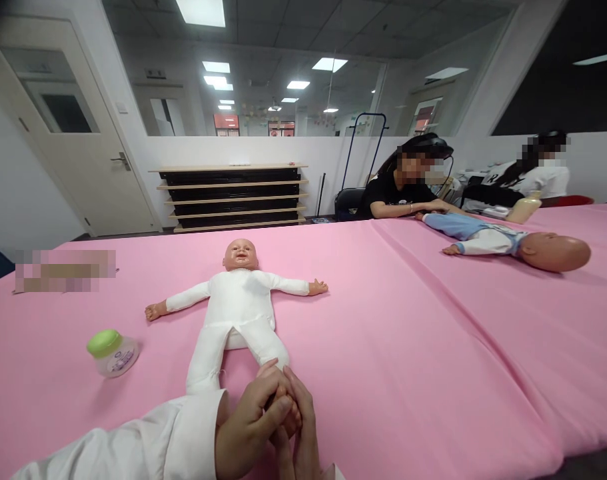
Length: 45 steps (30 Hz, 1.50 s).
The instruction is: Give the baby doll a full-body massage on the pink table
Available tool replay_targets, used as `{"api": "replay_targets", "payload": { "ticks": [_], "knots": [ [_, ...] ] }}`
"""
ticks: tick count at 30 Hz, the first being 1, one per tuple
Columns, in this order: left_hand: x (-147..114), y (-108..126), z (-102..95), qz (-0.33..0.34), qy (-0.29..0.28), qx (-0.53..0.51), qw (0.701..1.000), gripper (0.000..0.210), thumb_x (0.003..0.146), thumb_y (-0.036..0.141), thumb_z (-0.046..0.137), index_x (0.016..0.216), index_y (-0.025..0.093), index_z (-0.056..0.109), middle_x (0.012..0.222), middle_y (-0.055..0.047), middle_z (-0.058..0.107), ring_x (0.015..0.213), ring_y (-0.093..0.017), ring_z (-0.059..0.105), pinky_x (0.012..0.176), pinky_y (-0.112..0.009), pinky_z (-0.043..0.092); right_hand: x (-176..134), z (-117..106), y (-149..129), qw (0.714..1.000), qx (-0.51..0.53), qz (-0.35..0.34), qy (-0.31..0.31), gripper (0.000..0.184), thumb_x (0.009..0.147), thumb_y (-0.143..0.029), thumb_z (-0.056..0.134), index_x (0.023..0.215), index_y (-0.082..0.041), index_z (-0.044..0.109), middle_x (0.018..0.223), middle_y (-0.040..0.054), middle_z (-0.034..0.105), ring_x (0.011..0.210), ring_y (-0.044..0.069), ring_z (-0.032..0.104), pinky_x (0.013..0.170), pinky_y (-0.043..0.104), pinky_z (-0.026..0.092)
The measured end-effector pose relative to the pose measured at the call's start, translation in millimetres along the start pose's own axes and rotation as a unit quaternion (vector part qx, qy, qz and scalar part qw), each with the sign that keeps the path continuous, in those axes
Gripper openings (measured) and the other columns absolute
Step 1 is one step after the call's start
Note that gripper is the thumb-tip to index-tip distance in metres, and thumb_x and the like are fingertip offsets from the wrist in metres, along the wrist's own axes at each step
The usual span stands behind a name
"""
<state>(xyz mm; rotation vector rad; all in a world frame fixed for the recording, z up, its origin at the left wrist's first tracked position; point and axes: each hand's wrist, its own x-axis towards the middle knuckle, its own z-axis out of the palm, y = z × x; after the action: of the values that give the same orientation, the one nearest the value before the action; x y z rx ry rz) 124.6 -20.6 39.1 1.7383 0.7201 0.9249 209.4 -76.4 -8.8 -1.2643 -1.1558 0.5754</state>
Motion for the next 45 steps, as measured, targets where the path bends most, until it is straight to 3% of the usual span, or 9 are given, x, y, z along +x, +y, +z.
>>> {"api": "replay_targets", "payload": {
  "ticks": [3, 7, 13, 22, 25, 29, 36, 40, 45],
  "knots": [
    [-5, 1, 0.6, 0.026, -0.011, -0.004, 1.000, 0.027, 0.090, 0.036, 0.032, 0.078, 0.019, 0.049, 0.081, -0.001, 0.055, 0.085, -0.015, 0.049, 0.109, -0.043, 0.011, 1, 2, -1, 0.998, 0.060, -0.006, 0.020, 0.038, 0.089, -0.035, 0.041, 0.125, -0.023, 0.045, 0.128, 0.0091, 0.049, 0.117, 0.021, 0.049, 0.093, 0.034, 0.049],
    [-9, -1, -1.3, 0.078, -0.055, 0.027, 0.995, 0.024, 0.081, 0.039, 0.044, 0.092, 0.019, 0.049, 0.092, -0.004, 0.053, 0.091, -0.019, 0.048, 0.109, -0.048, 0.008, 4, 4, -5, 0.985, 0.161, 0.020, 0.050, 0.031, 0.091, -0.035, 0.036, 0.114, -0.022, 0.052, 0.123, 0.0094, 0.051, 0.114, 0.019, 0.052, 0.091, 0.030, 0.050],
    [-8, -1, -1.8, 0.097, -0.069, 0.055, 0.991, 0.027, 0.075, 0.020, 0.047, 0.101, 0.018, 0.049, 0.099, -0.005, 0.053, 0.097, -0.020, 0.047, 0.108, -0.051, 0.008, 12, 2, 4, 0.967, 0.252, 0.001, 0.034, 0.030, 0.091, -0.034, 0.035, 0.102, -0.021, 0.060, 0.113, 0.0093, 0.057, 0.106, 0.022, 0.058, 0.083, 0.033, 0.055],
    [-7, -2, 2.9, 0.024, 0.040, -0.028, 0.999, 0.016, 0.083, 0.034, 0.048, 0.080, 0.019, 0.053, 0.078, 0.000, 0.059, 0.078, -0.015, 0.053, 0.109, -0.046, 0.010, -2, 10, -7, 0.990, 0.138, 0.028, 0.015, 0.044, 0.090, -0.032, 0.041, 0.132, -0.022, 0.035, 0.138, 0.0119, 0.039, 0.123, 0.024, 0.044, 0.094, 0.036, 0.049],
    [-5, -3, 4.2, -0.012, 0.057, -0.049, 0.997, 0.021, 0.084, 0.035, 0.047, 0.072, 0.019, 0.050, 0.072, 0.001, 0.056, 0.073, -0.014, 0.051, 0.107, -0.045, 0.015, -1, 13, -9, 0.994, 0.088, 0.061, 0.023, 0.041, 0.091, -0.030, 0.040, 0.131, -0.023, 0.037, 0.135, 0.0104, 0.043, 0.121, 0.020, 0.046, 0.092, 0.030, 0.050],
    [-7, -2, 4.5, 0.002, 0.056, -0.066, 0.996, 0.026, 0.088, 0.036, 0.039, 0.073, 0.019, 0.049, 0.078, -0.001, 0.056, 0.078, -0.015, 0.050, 0.108, -0.042, 0.015, 1, 12, -5, 0.997, 0.070, 0.015, 0.029, 0.034, 0.090, -0.033, 0.042, 0.122, -0.023, 0.046, 0.126, 0.0098, 0.048, 0.116, 0.019, 0.049, 0.092, 0.031, 0.049],
    [-11, 1, 1.7, 0.065, -0.017, -0.027, 0.997, 0.017, 0.078, 0.028, 0.048, 0.092, 0.018, 0.051, 0.092, -0.004, 0.052, 0.093, -0.019, 0.049, 0.109, -0.045, 0.012, 13, 2, 2, 0.984, 0.171, -0.010, 0.048, 0.022, 0.089, -0.032, 0.042, 0.103, -0.023, 0.057, 0.112, 0.0090, 0.054, 0.104, 0.019, 0.055, 0.084, 0.034, 0.053],
    [-10, 3, 2.3, 0.080, -0.021, 0.008, 0.997, 0.029, 0.067, 0.013, 0.051, 0.096, 0.019, 0.051, 0.094, -0.003, 0.053, 0.095, -0.019, 0.049, 0.109, -0.045, 0.009, 20, -3, 2, 0.970, 0.243, -0.002, 0.024, 0.018, 0.088, -0.031, 0.044, 0.087, -0.023, 0.060, 0.102, 0.0064, 0.057, 0.097, 0.017, 0.059, 0.076, 0.030, 0.056],
    [-10, 3, 2.7, 0.053, 0.002, -0.005, 0.999, 0.011, 0.074, 0.020, 0.055, 0.085, 0.018, 0.055, 0.088, -0.003, 0.057, 0.089, -0.018, 0.052, 0.108, -0.046, 0.011, 15, -3, -2, 0.956, 0.294, -0.018, -0.005, 0.029, 0.091, -0.035, 0.034, 0.091, -0.024, 0.061, 0.104, 0.0068, 0.054, 0.101, 0.019, 0.059, 0.082, 0.035, 0.054]
  ]
}}
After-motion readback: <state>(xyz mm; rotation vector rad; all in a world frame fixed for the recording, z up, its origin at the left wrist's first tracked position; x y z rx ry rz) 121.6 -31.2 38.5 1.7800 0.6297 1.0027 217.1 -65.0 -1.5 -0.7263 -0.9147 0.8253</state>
